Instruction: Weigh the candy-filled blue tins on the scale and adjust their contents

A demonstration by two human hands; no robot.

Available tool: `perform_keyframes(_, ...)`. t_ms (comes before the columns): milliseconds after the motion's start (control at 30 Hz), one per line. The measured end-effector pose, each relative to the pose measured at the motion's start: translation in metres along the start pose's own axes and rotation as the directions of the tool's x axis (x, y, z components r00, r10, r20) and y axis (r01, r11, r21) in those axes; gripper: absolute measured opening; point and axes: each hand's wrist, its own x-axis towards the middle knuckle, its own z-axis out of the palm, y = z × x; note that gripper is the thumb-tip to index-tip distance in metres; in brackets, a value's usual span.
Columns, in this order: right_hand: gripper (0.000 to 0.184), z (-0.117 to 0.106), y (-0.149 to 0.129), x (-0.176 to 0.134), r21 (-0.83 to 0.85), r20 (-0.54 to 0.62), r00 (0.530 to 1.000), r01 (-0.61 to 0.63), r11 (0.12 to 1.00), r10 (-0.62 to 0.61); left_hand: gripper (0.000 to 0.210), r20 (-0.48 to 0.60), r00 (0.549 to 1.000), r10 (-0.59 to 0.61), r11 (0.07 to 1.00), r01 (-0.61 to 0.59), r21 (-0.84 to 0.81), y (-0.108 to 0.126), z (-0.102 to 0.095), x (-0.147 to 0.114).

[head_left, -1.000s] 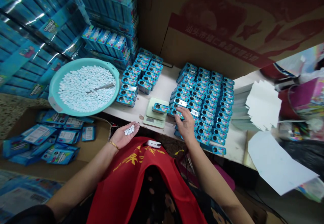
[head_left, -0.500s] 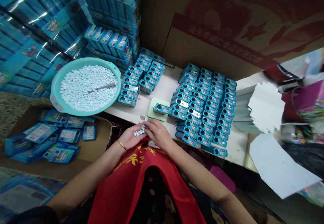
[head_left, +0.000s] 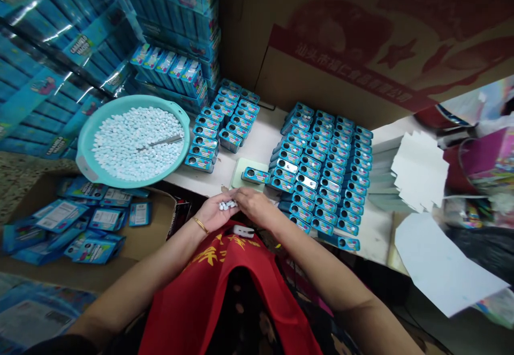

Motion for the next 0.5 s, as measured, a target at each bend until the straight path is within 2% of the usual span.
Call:
perform_keyframes(133,0.017,-0.007,0.014,0.004,0.08,-0.163,0.984,-0.054,0.995,0.067,0.034,0.022,1.0,0.022,0.999,-0.023,0.026,0.006,0.01,0.01)
perform_keyframes(233,0.019,-0.011,0.029,0.011,0.121,-0.279,0.945,-0.144,0.982,0.173,0.037,0.039,0.998,0.041,0.998,-0.042,0.036,0.011,0.011,0.015)
perform_keyframes(367,0.022,-0.013,0.051,0.015,0.125,-0.333,0.897,-0.264,0.957,0.291,0.036,0.006,0.998,0.058,0.998,-0.058,0.036,0.016,0.002,0.013)
perform_keyframes(500,0.027,-0.011,0.048,0.004,0.196,-0.384,0.867,-0.26,0.945,0.318,0.036,-0.034,0.998,0.046,0.999,-0.046,0.016,0.015,-0.009,0.001)
